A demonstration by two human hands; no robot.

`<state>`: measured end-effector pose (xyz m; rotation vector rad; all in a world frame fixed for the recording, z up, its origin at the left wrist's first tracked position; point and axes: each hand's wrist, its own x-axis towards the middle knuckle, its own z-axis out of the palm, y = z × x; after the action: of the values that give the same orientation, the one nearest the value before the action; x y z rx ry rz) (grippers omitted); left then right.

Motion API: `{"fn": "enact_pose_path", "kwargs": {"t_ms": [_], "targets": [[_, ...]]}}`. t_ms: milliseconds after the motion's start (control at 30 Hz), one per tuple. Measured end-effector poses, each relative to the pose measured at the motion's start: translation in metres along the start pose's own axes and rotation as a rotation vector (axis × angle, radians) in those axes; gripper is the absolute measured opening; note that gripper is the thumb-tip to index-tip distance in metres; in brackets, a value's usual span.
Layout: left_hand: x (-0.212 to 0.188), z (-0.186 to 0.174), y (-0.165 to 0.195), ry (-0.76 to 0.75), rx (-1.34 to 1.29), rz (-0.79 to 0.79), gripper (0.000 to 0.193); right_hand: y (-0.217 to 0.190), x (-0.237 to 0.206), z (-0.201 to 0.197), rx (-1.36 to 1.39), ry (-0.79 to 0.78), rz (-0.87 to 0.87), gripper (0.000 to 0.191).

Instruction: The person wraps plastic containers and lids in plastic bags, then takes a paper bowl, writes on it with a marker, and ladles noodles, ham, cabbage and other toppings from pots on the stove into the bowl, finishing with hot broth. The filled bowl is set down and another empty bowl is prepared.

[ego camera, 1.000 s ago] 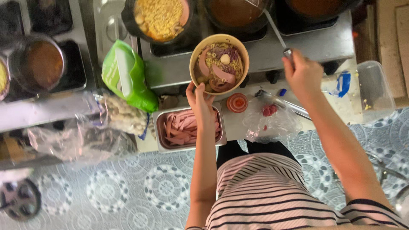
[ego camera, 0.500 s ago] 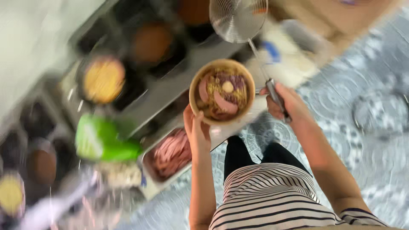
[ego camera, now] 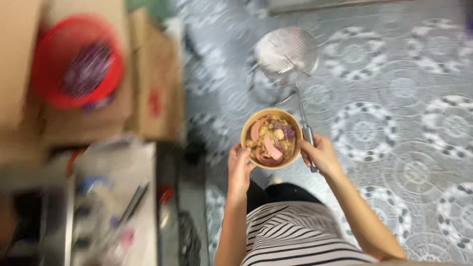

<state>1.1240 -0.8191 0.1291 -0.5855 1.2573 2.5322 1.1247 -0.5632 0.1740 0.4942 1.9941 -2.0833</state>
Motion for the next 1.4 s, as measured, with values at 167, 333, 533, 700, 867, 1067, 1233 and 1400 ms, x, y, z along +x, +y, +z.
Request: {"fn": "enact_pose_path", "kwargs": {"t_ms": [167, 333, 533, 700, 867, 1067, 1233, 1400], "targets": [[0.094, 0.122, -0.083, -0.324, -0.045, -0.289, 0.049, 0.006, 0.036, -0.145, 0.059, 0.308, -0.018, 0.023], [0.201, 0.251, -0.141, -0.325, 0.063, -0.491, 0.041, -0.007, 0.129, -0.272, 0.133, 0.419, -0.128, 0.018], [0.352, 0.419, -0.177, -0.361, 0.049, -0.393, 0.036, -0.081, 0.283, -0.414, 0.054, 0.524, -0.195, 0.028], [0.488, 0.554, -0.2, -0.281, 0.024, -0.31, 0.036, -0.147, 0.404, -0.515, 0.113, 0.618, -0.203, 0.024], [0.642, 0.69, -0.209, -0.153, -0.007, -0.095, 0.037, -0.19, 0.532, -0.619, -0.044, 0.56, -0.225, 0.033], [0.797, 0.809, -0.173, 0.063, -0.065, -0.039, 0.051, -0.252, 0.706, -0.711, 0.014, 0.326, -0.235, 0.026], [0.913, 0.858, -0.133, 0.143, 0.056, -0.043, 0.056, -0.306, 0.844, -0.733, -0.244, 0.386, -0.237, 0.022], [1.019, 0.868, -0.102, -0.012, 0.167, -0.056, 0.048, -0.351, 0.996, -0.714, -0.722, 0.557, -0.468, 0.024]]}}
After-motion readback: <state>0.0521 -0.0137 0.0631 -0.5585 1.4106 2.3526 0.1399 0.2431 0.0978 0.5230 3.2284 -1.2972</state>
